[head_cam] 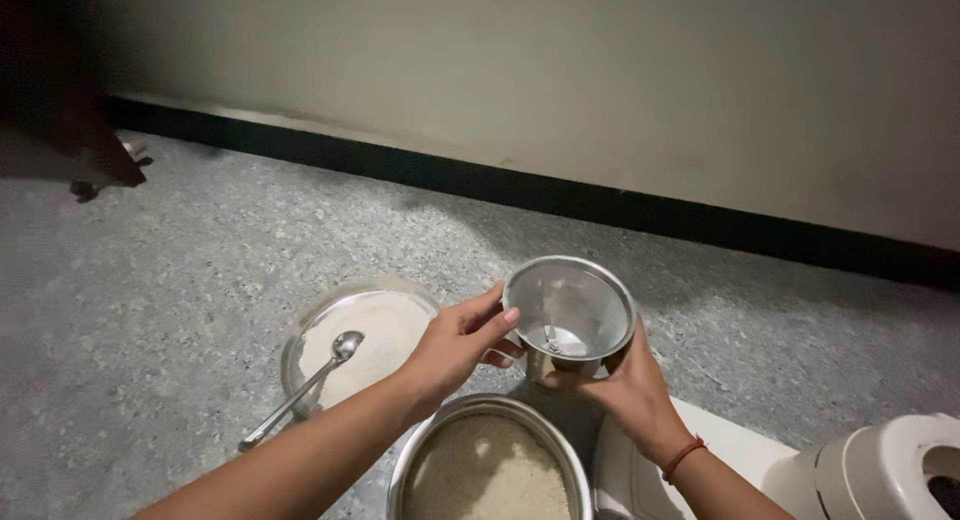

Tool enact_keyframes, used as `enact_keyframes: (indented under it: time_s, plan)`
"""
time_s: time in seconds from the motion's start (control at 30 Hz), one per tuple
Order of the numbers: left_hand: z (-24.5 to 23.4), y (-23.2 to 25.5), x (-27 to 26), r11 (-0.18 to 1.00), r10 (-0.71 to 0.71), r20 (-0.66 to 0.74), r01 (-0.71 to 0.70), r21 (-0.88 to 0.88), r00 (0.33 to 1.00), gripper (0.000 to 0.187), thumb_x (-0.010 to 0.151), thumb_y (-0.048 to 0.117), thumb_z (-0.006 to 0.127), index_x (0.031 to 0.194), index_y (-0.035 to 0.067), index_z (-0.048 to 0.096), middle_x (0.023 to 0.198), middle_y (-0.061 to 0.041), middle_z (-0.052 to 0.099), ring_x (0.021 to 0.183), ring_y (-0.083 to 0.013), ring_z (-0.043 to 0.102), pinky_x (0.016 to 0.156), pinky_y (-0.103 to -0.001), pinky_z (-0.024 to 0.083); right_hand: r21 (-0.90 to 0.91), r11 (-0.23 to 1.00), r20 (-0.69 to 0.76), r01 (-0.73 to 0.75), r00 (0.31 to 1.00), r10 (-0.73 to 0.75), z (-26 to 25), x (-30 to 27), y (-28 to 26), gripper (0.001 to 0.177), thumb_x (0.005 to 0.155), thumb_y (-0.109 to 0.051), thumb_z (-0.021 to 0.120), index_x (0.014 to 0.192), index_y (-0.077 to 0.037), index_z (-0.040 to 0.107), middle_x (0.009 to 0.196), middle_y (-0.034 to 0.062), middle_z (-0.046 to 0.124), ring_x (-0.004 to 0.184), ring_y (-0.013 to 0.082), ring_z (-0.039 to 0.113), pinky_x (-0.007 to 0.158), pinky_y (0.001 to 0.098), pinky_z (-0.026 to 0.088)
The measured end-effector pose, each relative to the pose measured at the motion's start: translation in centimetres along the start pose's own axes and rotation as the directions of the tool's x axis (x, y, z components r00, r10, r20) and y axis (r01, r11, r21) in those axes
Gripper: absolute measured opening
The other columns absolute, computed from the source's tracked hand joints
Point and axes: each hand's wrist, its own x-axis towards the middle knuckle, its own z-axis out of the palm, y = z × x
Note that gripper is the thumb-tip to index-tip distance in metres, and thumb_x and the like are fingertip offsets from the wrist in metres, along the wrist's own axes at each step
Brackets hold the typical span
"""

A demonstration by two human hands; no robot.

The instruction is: The person removes a blender jar from its base, opens the lid, and uses a spoon to scoop a white powder from the jar into a metal tray. The person then places the empty jar back on the floor.

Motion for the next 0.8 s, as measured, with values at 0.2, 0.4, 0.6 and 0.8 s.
enact_keyframes:
  time_s: [0.2,0.4,0.6,0.8]
  plan:
    - [-0.4,-2.6,1.5,0.999,-0.03,-0.026,0.029,-0.029,0.999,0.06,0.096,0.033,0.061,0.153,0.018,0.048,0.111,-0.004,0.074,0.09,-0.014,0.07,0.079,-0.03,0.058,-0.131,0.987,-0.028,-0.097,0.995,0.094,0.4,1.2,1.8,0.121,0.04,-0.021,0.101,0.142,-0.011,0.037,0.138,0.0088,0.06,0.13,0.0238,0.059,0.112,0.0405,0.048]
    - [-0.5,-3.7,1.9,1.0,0.019,-0.002,-0.019,-0.008,1.0,0.06,0.096,0.034,0.061,0.151,0.012,0.051,0.113,-0.006,0.074,0.092,-0.0161,0.071,0.077,-0.03,0.058,-0.129,0.985,0.002,-0.116,0.993,0.117,0.2,1.6,3.1,0.123,0.038,-0.029,0.099,0.144,-0.014,0.038,0.139,0.0084,0.06,0.133,0.0251,0.058,0.113,0.0425,0.046]
    - [-0.4,-4.1,1.9,0.995,-0.057,-0.049,0.06,0.075,0.997,0.065,0.094,0.036,0.062,0.153,0.015,0.045,0.114,-0.008,0.075,0.095,-0.015,0.072,0.079,-0.03,0.06,-0.209,0.968,0.004,-0.139,0.99,0.143,0.4,2.0,3.9,0.126,0.036,-0.027,0.101,0.144,-0.015,0.037,0.139,0.0072,0.06,0.136,0.0234,0.055,0.118,0.041,0.04]
    - [-0.7,-5.3,2.2,0.999,-0.022,-0.033,0.023,0.023,0.999,0.068,0.094,0.034,0.065,0.153,0.009,0.044,0.114,-0.008,0.075,0.091,-0.0148,0.07,0.076,-0.03,0.058,-0.15,0.975,0.008,-0.166,0.986,0.169,0.6,1.7,4.6,0.123,0.037,-0.026,0.1,0.144,-0.014,0.039,0.139,0.0079,0.061,0.133,0.0238,0.058,0.115,0.0407,0.044]
